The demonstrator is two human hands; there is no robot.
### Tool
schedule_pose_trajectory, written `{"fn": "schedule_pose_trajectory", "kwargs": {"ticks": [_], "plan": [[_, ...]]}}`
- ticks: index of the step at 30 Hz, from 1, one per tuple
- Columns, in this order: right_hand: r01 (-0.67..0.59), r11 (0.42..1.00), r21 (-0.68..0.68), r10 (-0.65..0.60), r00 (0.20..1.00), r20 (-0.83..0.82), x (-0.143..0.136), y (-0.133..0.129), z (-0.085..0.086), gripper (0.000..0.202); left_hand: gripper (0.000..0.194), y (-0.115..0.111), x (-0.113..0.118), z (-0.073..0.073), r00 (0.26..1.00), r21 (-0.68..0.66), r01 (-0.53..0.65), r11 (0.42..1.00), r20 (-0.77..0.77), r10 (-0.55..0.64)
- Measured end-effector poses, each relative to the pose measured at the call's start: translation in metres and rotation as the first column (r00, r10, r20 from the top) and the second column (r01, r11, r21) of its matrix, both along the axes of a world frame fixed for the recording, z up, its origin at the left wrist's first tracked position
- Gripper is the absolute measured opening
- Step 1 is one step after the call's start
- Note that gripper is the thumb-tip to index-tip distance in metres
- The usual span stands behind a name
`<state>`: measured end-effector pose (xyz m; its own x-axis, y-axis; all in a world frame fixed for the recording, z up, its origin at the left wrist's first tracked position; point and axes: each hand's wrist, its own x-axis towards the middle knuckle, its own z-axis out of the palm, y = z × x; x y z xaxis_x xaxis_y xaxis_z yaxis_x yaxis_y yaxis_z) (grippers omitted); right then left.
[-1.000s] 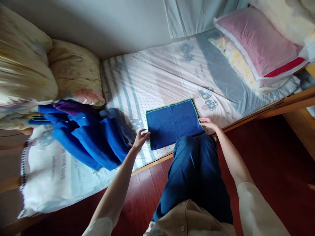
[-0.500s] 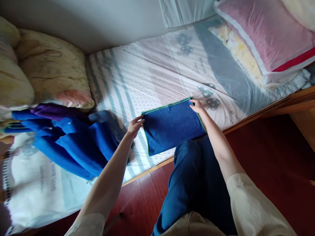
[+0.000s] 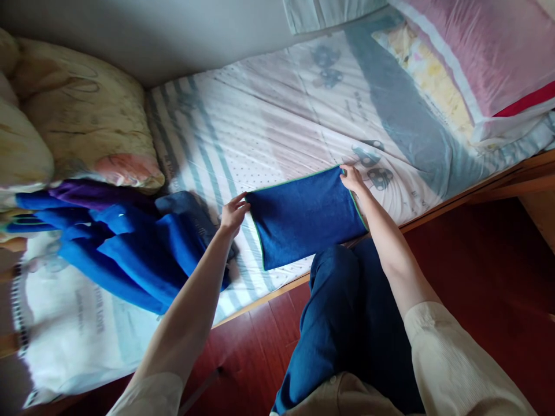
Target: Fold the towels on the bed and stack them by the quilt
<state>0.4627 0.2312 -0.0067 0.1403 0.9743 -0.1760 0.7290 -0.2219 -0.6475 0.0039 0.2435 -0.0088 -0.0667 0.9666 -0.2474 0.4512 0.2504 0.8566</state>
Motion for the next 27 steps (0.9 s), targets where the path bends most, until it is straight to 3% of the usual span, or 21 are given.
{"fn": "schedule_pose_trajectory", "kwargs": {"ticks": [3,6,10,13,15,20,27], "plan": [[-0.025,0.999,-0.028,0.026,0.999,0.020,0.001,0.002,-0.006,0.053,0.064,0.005,0.000,-0.002,0.997,-0.006,0.035,0.999,-0.075,-0.036],[-0.029,0.999,-0.012,0.030,0.995,0.092,-0.009,-0.007,-0.006,0.061,0.060,-0.003,0.011,-0.002,0.960,0.022,0.071,0.997,-0.272,-0.063],[-0.132,0.986,0.106,0.104,0.966,0.235,-0.042,-0.035,0.000,0.068,0.063,-0.038,0.040,-0.003,0.875,0.130,0.195,0.972,-0.470,-0.113],[-0.294,0.951,0.095,0.259,0.926,0.276,-0.067,-0.055,0.001,0.069,0.064,-0.067,0.063,-0.008,0.844,0.151,0.357,0.922,-0.476,-0.249],[-0.365,0.928,0.067,0.334,0.900,0.280,-0.074,-0.060,-0.003,0.071,0.067,-0.077,0.071,-0.012,0.843,0.152,0.368,0.917,-0.471,-0.260],[-0.383,0.923,0.031,0.359,0.889,0.285,-0.063,-0.052,-0.017,0.084,0.071,-0.070,0.070,-0.022,0.852,0.164,0.301,0.939,-0.488,-0.188],[-0.233,0.969,0.083,0.202,0.940,0.276,-0.062,-0.052,-0.022,0.077,0.075,-0.054,0.066,-0.026,0.845,0.143,0.279,0.950,-0.506,-0.172]]}}
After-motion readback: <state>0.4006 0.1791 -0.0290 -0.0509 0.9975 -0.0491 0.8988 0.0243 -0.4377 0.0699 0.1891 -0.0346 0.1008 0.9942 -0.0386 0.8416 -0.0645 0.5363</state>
